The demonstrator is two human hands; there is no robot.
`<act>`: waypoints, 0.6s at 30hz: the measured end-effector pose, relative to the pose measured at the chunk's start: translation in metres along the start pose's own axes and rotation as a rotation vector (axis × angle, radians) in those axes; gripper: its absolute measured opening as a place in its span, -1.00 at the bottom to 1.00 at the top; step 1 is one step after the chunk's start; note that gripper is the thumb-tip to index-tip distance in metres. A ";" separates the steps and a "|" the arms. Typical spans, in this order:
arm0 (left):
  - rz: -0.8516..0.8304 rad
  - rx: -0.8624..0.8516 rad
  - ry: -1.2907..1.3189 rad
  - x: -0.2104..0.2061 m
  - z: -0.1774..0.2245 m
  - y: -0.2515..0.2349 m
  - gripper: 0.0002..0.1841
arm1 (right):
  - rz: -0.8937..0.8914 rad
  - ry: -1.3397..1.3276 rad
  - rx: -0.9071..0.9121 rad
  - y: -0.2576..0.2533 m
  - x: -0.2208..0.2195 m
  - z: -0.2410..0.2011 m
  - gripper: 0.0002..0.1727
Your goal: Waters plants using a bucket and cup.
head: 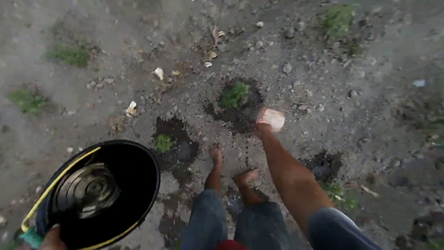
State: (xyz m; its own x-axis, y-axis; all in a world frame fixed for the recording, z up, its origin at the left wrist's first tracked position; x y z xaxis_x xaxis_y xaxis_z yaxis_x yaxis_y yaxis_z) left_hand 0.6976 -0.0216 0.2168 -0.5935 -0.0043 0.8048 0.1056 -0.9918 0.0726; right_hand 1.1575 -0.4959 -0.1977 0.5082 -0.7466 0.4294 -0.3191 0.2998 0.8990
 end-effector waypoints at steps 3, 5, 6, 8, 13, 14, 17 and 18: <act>0.083 0.124 -0.237 0.033 -0.038 -0.002 -0.57 | 0.031 0.232 0.038 0.002 -0.001 0.004 -0.49; 0.109 0.203 -0.291 0.044 -0.051 0.003 -0.57 | 0.051 0.488 0.082 0.004 0.012 0.011 -0.44; 0.121 0.237 -0.290 0.049 -0.057 0.006 -0.57 | 0.059 0.610 0.076 0.004 0.022 0.020 -0.43; 0.120 0.288 -0.271 0.057 -0.068 0.014 -0.57 | 0.077 0.802 0.033 0.016 0.056 0.036 -0.46; -0.018 0.334 -0.206 0.031 -0.065 0.027 -0.46 | 0.234 0.870 -0.030 0.034 0.199 0.116 -0.42; -0.063 0.351 -0.215 0.027 -0.058 0.037 -0.40 | 0.224 0.954 0.003 0.040 0.220 0.131 -0.42; -0.214 0.353 -0.372 0.003 -0.037 0.055 -0.32 | 0.131 0.885 0.065 0.064 0.273 0.155 -0.48; -0.246 0.368 -0.399 -0.008 -0.042 0.056 -0.31 | 0.134 0.659 0.056 0.062 0.290 0.172 -0.55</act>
State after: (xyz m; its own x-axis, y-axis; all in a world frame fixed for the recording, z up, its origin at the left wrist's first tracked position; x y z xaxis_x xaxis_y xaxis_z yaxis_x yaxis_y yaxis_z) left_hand 0.6748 -0.0827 0.1899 -0.2970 0.3391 0.8926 0.3151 -0.8477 0.4268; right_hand 1.1474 -0.7967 -0.0323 0.8378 -0.1813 0.5150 -0.4449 0.3200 0.8364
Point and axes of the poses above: each hand's wrist, its own y-axis away from the middle knuckle, its own x-axis out of the back of the hand, z = x × y, the point moved 8 cm from there along -y, towards the middle knuckle, and after that the axes turned 11 degrees about y, right-handed, at the moved point
